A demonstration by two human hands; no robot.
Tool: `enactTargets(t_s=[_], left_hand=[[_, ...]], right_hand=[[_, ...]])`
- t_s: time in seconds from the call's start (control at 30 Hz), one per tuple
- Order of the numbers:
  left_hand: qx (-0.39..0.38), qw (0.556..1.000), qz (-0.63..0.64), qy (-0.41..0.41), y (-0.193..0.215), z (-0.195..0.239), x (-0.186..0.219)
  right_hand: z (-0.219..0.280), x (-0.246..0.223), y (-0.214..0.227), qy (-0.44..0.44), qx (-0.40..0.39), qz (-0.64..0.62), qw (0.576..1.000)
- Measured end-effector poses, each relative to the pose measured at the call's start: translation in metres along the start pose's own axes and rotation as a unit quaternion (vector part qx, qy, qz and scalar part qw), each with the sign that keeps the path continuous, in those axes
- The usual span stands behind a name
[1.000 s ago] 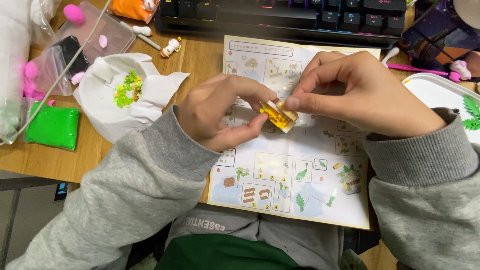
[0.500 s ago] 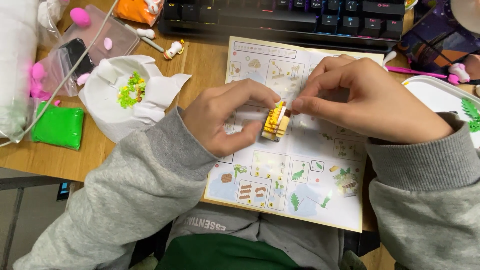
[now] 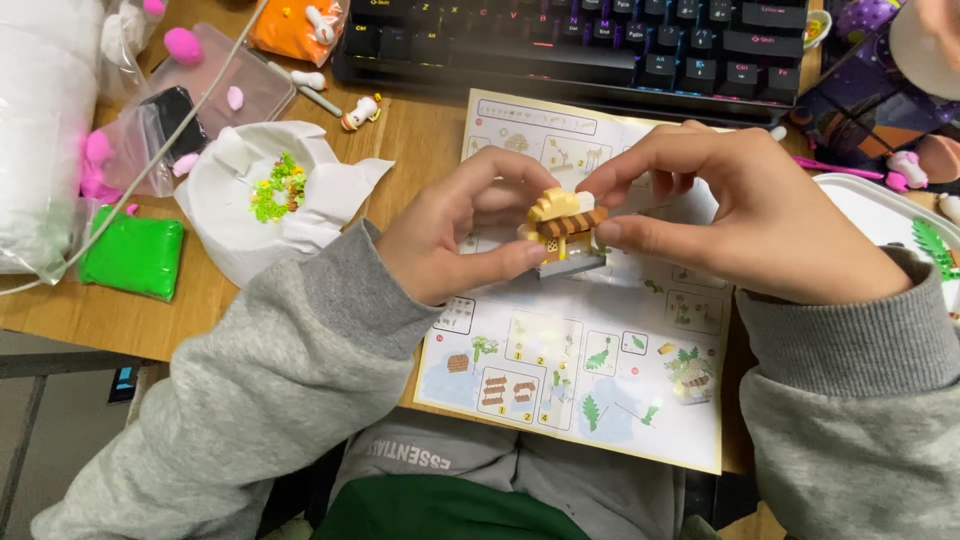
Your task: The person assembles a small Lego model by connecting yellow and brown bricks while referencing an instruction booklet. They pick up individual pieces from a tray and attach them to the structure, occasionally rotating the model to check alignment.
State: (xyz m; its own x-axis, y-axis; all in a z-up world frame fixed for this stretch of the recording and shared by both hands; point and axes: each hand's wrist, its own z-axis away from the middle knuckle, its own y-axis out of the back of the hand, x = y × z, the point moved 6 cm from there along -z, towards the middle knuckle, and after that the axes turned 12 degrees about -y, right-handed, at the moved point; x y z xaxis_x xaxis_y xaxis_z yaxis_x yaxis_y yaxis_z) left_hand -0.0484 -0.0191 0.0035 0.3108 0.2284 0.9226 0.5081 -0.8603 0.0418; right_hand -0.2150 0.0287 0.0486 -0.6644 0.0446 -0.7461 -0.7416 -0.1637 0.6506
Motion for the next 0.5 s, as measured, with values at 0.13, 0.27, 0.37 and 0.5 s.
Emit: enactTargets(t_s=[0.13, 0.27, 0.37, 0.5], left_hand=[[0.007, 0.998, 0.063, 0.017, 0.001, 0.002, -0.009], [0.019, 0.998, 0.063, 0.005, 0.000, 0.001, -0.002], [0.020, 0.999, 0.040, -0.014, 0.001, -0.001, 0.004], [0.046, 0.999, 0.018, -0.008, 0.003, -0.003, 0.008]], right_hand=[[0.000, 0.001, 0.000, -0.025, 0.017, -0.016, 0.999], [-0.001, 0.005, 0.000, -0.037, 0.020, -0.038, 0.998], [0.001, 0.002, 0.000, -0.015, 0.031, -0.040, 0.999], [0.006, -0.012, -0.001, 0.048, 0.070, -0.049, 0.995]])
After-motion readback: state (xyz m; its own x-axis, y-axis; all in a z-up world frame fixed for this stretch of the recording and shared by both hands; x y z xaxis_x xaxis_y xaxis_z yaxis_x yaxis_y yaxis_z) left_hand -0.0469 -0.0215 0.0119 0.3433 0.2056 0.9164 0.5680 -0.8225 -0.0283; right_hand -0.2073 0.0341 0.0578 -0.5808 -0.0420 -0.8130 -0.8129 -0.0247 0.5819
